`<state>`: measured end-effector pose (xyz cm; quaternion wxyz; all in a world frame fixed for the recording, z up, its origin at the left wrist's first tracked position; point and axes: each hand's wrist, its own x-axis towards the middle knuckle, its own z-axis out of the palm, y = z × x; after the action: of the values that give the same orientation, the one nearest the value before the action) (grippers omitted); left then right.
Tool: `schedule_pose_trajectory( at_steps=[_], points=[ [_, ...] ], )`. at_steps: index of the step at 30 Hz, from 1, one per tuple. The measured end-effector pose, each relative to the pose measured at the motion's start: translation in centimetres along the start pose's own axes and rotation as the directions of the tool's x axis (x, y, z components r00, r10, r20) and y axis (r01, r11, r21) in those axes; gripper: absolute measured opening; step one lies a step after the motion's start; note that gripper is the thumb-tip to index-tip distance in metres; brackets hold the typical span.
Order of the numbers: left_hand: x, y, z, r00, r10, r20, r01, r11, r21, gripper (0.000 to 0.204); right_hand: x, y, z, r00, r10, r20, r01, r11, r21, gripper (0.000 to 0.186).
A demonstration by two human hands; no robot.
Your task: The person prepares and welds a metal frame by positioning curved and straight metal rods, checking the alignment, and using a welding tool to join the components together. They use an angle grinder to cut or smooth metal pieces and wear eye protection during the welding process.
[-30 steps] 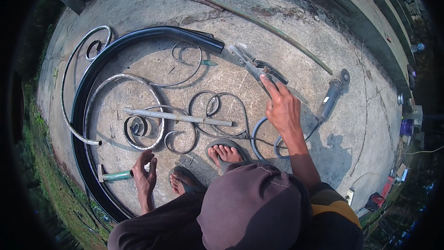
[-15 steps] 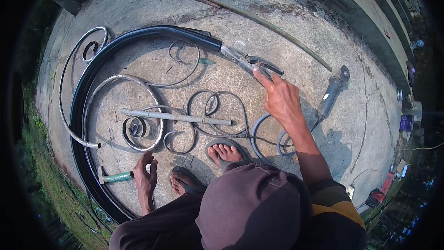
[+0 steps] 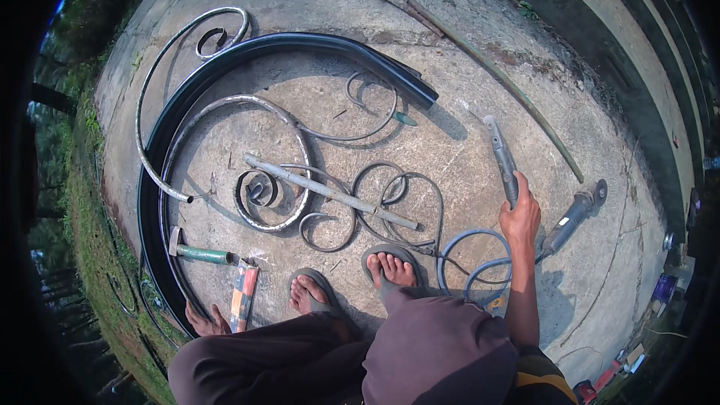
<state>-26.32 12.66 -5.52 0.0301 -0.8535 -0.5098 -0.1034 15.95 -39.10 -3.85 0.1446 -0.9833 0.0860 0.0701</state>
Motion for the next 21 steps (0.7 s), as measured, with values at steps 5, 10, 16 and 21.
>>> schedule_pose_trajectory(
  at_steps=[5,10,16,21],
  points=[
    [-11.9,-12.9,-1.3,0.702,-0.707,0.084,0.645,0.681,0.347,0.079,2.9,-4.1,-0.1,0.994,-0.103,0.037,0.109,0.96,-0.26,0.056],
    [-20.3,-14.1,-1.9,0.515,-0.834,0.199,0.798,0.551,0.244,0.078,6.4,-16.8,-0.5,0.787,-0.612,-0.081,0.61,0.791,-0.048,0.051],
    [-23.7,-11.5,-3.4,0.491,-0.833,0.255,0.843,0.528,0.1,0.078,-4.1,-36.9,5.0,0.123,-0.99,-0.062,0.955,0.101,0.28,0.051],
    [-24.5,-13.2,-6.9,0.454,-0.821,0.345,0.879,0.477,-0.02,0.081,-21.1,-40.1,11.1,-0.377,-0.925,0.052,0.774,-0.284,0.566,0.049]
  ],
)
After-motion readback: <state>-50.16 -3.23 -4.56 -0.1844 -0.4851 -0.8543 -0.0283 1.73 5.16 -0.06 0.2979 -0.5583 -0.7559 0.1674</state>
